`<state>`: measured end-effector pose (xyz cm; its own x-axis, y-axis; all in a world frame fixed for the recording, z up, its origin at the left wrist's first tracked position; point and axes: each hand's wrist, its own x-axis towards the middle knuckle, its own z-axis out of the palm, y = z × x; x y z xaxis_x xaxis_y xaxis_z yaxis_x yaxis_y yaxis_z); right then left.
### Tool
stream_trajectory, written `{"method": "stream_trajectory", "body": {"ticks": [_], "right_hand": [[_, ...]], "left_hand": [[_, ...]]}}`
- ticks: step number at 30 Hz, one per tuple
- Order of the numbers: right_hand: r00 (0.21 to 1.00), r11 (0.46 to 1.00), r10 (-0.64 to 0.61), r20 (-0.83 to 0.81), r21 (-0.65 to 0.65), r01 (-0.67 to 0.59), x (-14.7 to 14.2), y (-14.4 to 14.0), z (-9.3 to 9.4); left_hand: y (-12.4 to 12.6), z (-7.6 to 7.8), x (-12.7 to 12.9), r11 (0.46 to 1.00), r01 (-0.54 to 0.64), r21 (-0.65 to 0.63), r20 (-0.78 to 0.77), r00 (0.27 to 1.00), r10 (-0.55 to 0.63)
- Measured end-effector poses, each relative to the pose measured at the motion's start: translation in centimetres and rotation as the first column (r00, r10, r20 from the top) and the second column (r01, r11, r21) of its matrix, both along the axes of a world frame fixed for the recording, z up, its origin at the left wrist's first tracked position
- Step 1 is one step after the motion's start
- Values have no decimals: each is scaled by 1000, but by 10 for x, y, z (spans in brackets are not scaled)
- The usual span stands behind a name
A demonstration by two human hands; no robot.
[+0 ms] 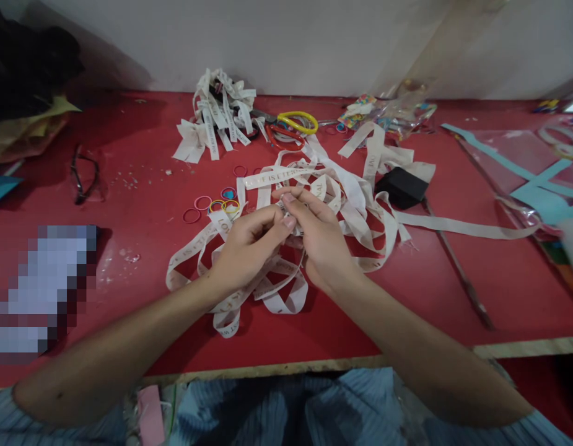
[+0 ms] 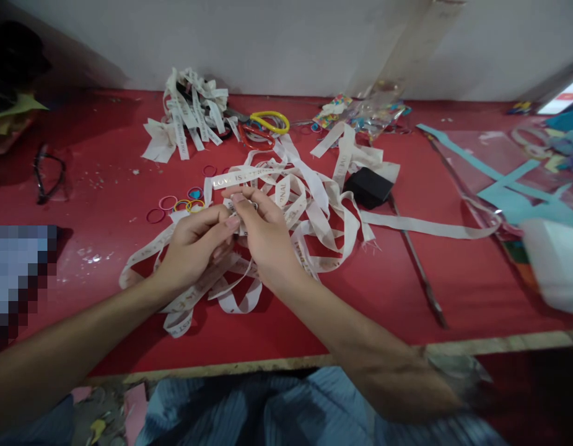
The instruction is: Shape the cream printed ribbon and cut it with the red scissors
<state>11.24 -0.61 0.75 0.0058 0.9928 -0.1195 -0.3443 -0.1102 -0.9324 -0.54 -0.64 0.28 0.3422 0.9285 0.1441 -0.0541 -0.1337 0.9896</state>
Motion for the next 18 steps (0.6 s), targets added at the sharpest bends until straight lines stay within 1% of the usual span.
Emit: {"method": "stream_trajectory", "body": {"ticks": [5,9,18], "right_hand": [[1000,1000,-1,21,-1,1,0,0,-1],[1000,1000,4,0,1,-4,0,0,-1],[1000,999,9,8,-44,-9,0,0,2]], "left_hand": [[0,1,1,1000,0,2,-1,1000,0],[0,0,1,1000,2,0,12,1000,-2],[0,-1,1,1000,2,-27,15,1000,-2]]}}
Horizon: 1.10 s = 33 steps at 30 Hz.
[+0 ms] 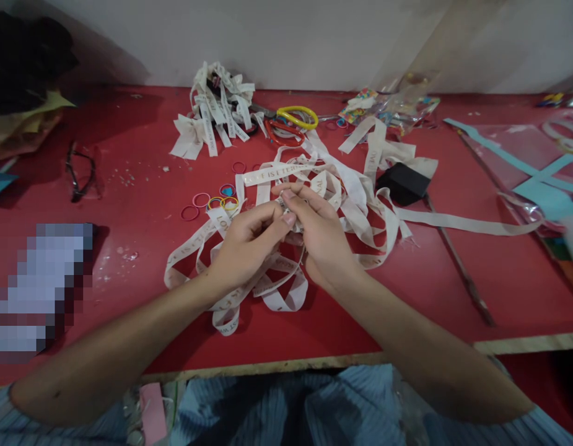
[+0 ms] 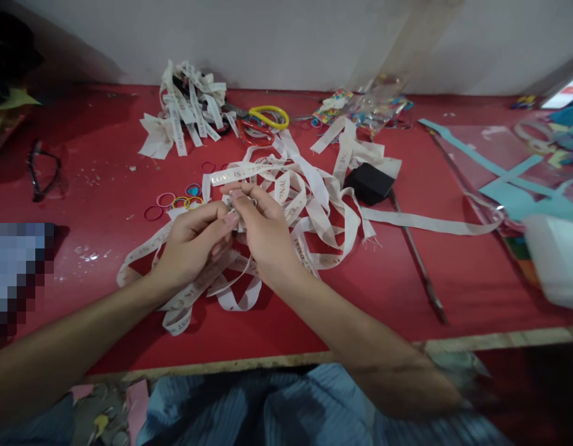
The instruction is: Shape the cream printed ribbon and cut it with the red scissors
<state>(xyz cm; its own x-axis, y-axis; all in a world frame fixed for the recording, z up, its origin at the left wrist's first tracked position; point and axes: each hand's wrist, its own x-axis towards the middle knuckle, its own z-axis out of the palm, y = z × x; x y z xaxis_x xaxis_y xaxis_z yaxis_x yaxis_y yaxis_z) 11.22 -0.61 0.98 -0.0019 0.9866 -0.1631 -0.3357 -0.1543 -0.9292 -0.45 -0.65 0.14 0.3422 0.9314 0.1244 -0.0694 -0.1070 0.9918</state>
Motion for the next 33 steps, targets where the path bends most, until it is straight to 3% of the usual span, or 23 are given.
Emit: {"method": "stream_trajectory", "body": {"ticks": [15,33], "right_hand": [[1000,1000,-4,17,10,4,0,-1,-2],[1000,1000,-3,18,-23,4,0,-1,0]], "left_hand": [[-1,6,3,1000,-15,6,6,1000,15],[0,3,3,999,2,35,-7,1000,-2]]}}
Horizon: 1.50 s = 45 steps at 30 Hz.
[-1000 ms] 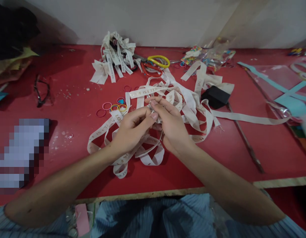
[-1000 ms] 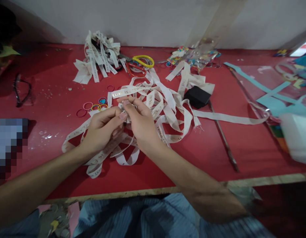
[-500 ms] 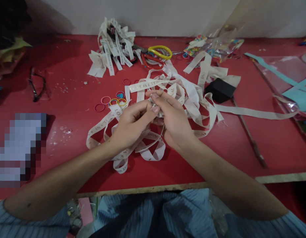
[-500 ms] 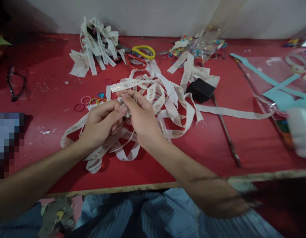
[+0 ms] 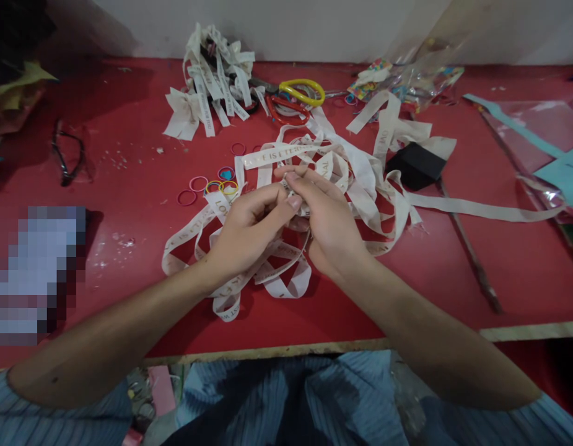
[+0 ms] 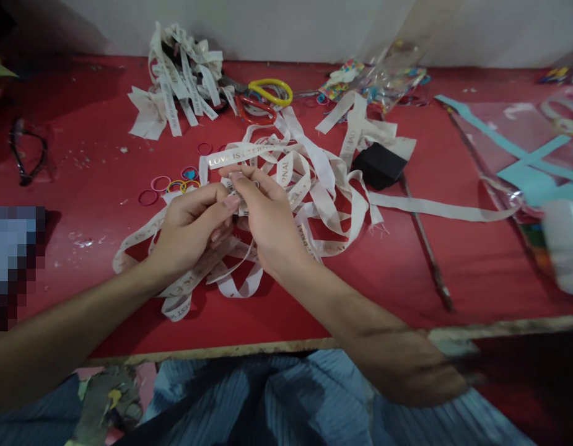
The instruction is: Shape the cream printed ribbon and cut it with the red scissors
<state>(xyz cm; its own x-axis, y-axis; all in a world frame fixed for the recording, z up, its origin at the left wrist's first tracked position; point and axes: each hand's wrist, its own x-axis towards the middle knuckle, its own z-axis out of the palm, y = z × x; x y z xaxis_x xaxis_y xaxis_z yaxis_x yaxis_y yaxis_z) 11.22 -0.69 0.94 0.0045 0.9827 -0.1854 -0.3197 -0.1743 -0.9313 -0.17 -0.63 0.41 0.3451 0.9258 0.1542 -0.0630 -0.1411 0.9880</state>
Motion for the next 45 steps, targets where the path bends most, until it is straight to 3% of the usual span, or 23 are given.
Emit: {"method": "stream_trajectory", "body": {"ticks": [24,34,45], "right_hand": [[999,1000,-1,42,-6,1,1,1,-4],[999,1000,-12,-33,11,12,0,1,-4],[999,1000,-22,-36,-21,21,-1,1,-1]], "left_hand": [[-1,1,2,999,2,-33,12,1000,-2],[0,-1,3,1000,-5,-24,21,1000,6],[-2,0,4,993,-25,-116,54,998,31]]}}
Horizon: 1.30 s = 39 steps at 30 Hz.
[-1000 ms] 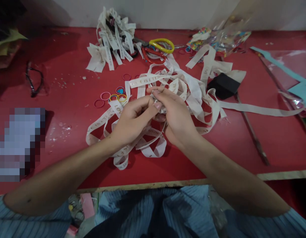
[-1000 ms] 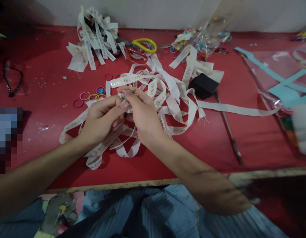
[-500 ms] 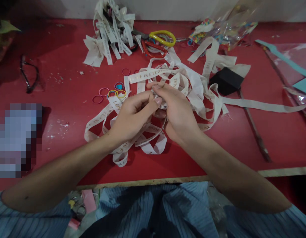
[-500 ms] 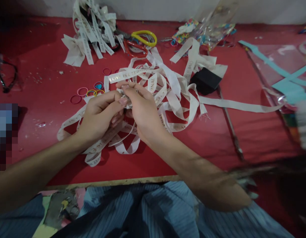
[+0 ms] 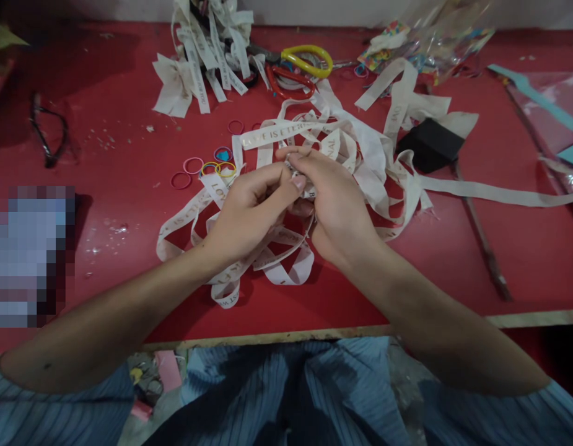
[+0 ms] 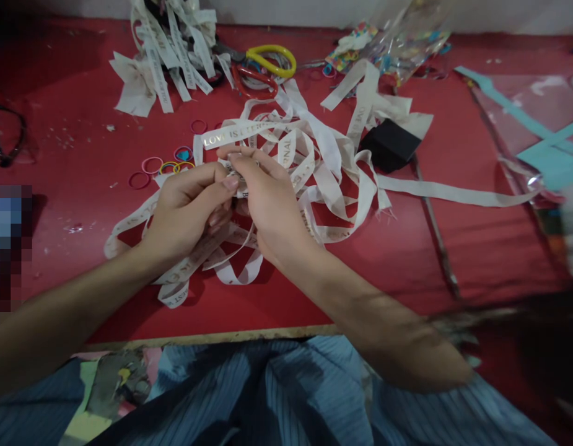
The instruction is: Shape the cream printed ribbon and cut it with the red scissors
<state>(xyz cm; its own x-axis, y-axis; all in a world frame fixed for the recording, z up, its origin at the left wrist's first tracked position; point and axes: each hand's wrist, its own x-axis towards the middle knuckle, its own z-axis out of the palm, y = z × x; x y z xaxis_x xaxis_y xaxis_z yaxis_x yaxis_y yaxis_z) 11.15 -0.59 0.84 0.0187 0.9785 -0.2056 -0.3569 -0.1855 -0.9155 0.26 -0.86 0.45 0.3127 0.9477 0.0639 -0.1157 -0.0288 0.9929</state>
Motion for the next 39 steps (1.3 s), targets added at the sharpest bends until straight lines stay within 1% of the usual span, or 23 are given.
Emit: {"method": "stream_trajectory", "body": {"ticks": [4,8,11,15,18,22,24,27,29,33,36,39], "right_hand": [[999,1000,5,35,7,-6,1,1,-2],[1000,1000,-14,1,24,14,1,1,-4],[1000,999,-26,9,23,26,1,1,-4],[999,1000,-14,31,20,13,1,1,-3],[997,1000,-9,74,-2,9,1,1,-2],[989,1000,-15,144,3,15,2,1,-2],[992,1000,-12,122,12,10,1,1,-1],[1000,999,-27,12,43,27,0,-1,-1],[999,998,-28,-30,48,29,0,-2,-1],[1000,1000,4,-14,31,-4,1,-1,-3],[1000,997,6,-21,76,-5,0,-1,-2],[999,991,-10,31,134,6,-1,-3,3]], "left_hand": [[0,1,0,999,-10,-39,2,1000,10],[0,2,0,999,-12,-50,-6,1000,11],[-1,2,0,998,-8,-59,-24,1000,7],[-1,4,1,994,-57,-96,-54,997,52],[-1,4,2,994,-70,-78,-55,996,66],[0,3,2,1000,-5,-9,-13,1000,5],[0,3,1,1000,4,0,-24,1000,-4],[-1,3,0,999,-27,-26,-91,996,25],[-1,4,0,998,-43,-43,-104,994,38],[-2,5,0,997,-38,-61,-65,997,34],[-2,4,-2,998,-27,-48,-19,999,26],[0,5,-4,999,-12,-44,54,998,14]]}}
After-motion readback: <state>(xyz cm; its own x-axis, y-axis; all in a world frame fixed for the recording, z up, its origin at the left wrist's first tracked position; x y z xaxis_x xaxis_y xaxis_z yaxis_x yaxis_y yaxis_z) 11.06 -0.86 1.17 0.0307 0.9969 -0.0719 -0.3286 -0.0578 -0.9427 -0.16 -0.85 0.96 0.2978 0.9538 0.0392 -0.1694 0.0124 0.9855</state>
